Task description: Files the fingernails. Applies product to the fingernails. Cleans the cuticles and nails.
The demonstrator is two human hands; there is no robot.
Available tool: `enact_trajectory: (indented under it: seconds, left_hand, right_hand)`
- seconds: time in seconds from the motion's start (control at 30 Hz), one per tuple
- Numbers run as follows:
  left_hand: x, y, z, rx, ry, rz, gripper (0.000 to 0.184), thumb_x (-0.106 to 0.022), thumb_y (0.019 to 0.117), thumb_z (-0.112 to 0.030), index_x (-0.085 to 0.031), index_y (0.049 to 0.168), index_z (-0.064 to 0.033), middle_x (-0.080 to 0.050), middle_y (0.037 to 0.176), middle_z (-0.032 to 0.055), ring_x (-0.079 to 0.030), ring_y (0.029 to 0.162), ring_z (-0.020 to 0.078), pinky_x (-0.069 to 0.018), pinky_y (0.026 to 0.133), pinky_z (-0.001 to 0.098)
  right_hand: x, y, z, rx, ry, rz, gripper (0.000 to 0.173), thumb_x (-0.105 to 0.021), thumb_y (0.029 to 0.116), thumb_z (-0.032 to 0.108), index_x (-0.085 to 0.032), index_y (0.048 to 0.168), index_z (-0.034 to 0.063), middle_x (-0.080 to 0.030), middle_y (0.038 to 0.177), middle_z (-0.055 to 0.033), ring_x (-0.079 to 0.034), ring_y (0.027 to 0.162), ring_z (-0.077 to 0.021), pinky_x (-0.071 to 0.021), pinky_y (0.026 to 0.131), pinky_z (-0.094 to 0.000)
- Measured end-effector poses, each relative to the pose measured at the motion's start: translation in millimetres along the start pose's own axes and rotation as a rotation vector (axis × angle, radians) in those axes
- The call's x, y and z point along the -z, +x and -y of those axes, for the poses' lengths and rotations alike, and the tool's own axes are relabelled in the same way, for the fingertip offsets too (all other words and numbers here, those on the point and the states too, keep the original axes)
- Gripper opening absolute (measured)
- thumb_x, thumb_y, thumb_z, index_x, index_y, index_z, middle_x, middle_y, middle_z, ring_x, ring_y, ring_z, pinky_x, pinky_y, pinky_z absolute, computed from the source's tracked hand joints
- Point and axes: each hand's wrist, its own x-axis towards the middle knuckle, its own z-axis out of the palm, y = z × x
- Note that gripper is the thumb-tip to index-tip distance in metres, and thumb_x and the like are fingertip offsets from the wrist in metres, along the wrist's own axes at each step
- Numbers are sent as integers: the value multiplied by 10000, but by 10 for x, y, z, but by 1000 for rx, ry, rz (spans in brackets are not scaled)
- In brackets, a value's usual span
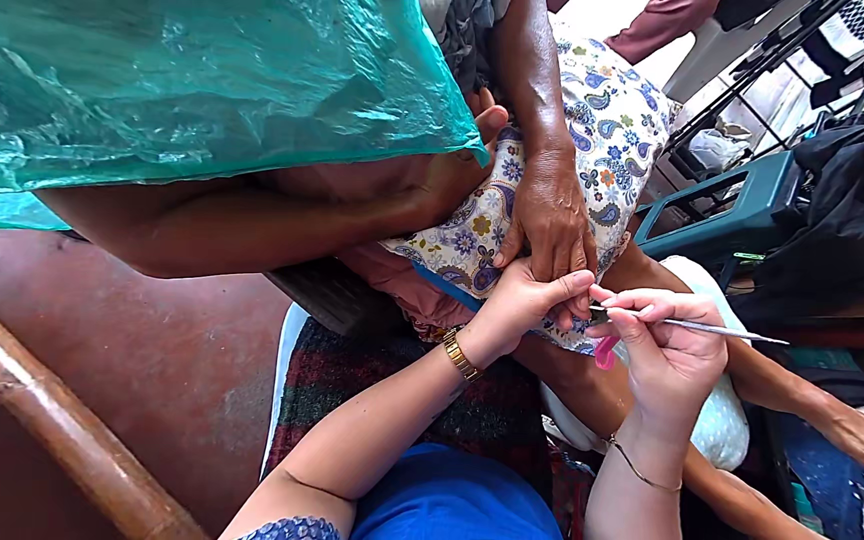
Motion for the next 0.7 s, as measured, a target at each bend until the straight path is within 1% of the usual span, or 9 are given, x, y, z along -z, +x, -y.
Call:
enact_trajectory:
  seconds: [0.07,0.17,0.27,0.37,0.4,0.47,0.5,0.6,0.7]
  left_hand:
    - [-5,7,11,-5,-1,-1,176,-587,1019,-54,-667,883,24,-687,668,85,-635,533,74,-546,539,186]
    - [2,9,16,-15,0,-10,182,-589,1015,-44,-661,864,28,-674,662,83,-623,529,74,-540,536,185]
    - [-10,2,12,-12,-2,-5,175,-586,1018,-54,-665,883,25,-677,666,79,-619,530,67,-533,535,179]
    - [-4,11,17,-14,5,-12,159,-593,1011,-43,-654,877,19,-669,656,73,-617,527,68,-532,530,180]
    - [-7,9,20,-13,3,-15,162,-598,1008,-40,-659,870,21,-673,654,74,-618,525,68,-531,528,180]
    - [-17,5,15,-8,-4,-17,173,-598,1009,-40,-663,862,23,-673,655,75,-613,522,67,-527,523,180]
    - [-20,7,14,-7,-3,-19,164,-598,1008,-39,-660,869,21,-670,653,73,-611,520,65,-524,520,177]
    - [-9,18,24,-17,1,-29,134,-611,997,-26,-656,880,21,-670,650,71,-614,521,64,-522,520,175]
    - [-25,15,17,-13,3,-34,142,-617,997,-32,-658,873,24,-668,648,75,-605,511,65,-517,512,173]
  right_hand:
    - [-35,-11,4,20,-42,-27,177,-707,937,1,-631,1037,126,-751,1039,-30,-769,818,-159,-665,646,-275]
    - [9,-19,44,9,-90,47,134,-695,950,20,-651,1028,120,-755,1038,-24,-766,837,-149,-662,665,-266]
    - [-38,-15,53,40,-133,8,146,-695,952,26,-638,1039,128,-749,1034,-16,-766,843,-148,-666,680,-271]
    - [-8,-29,75,50,-204,70,93,-671,972,38,-644,1031,105,-742,1045,-20,-759,893,-132,-661,705,-256]
    - [6,-21,86,49,-210,81,94,-671,974,45,-640,1034,111,-742,1048,-14,-759,884,-130,-662,704,-256]
    - [-26,-11,82,73,-210,42,113,-684,966,44,-635,1027,126,-743,1039,-7,-763,853,-131,-667,692,-263]
    - [-45,-16,75,88,-224,33,104,-684,963,38,-637,1015,115,-742,1032,-13,-761,857,-127,-665,693,-258]
    - [-14,-24,97,74,-255,87,73,-666,977,46,-641,1014,105,-738,1039,-10,-752,911,-111,-656,729,-247]
    - [-62,-18,73,96,-244,16,111,-680,962,28,-638,1018,114,-744,1025,-6,-759,862,-118,-664,711,-257]
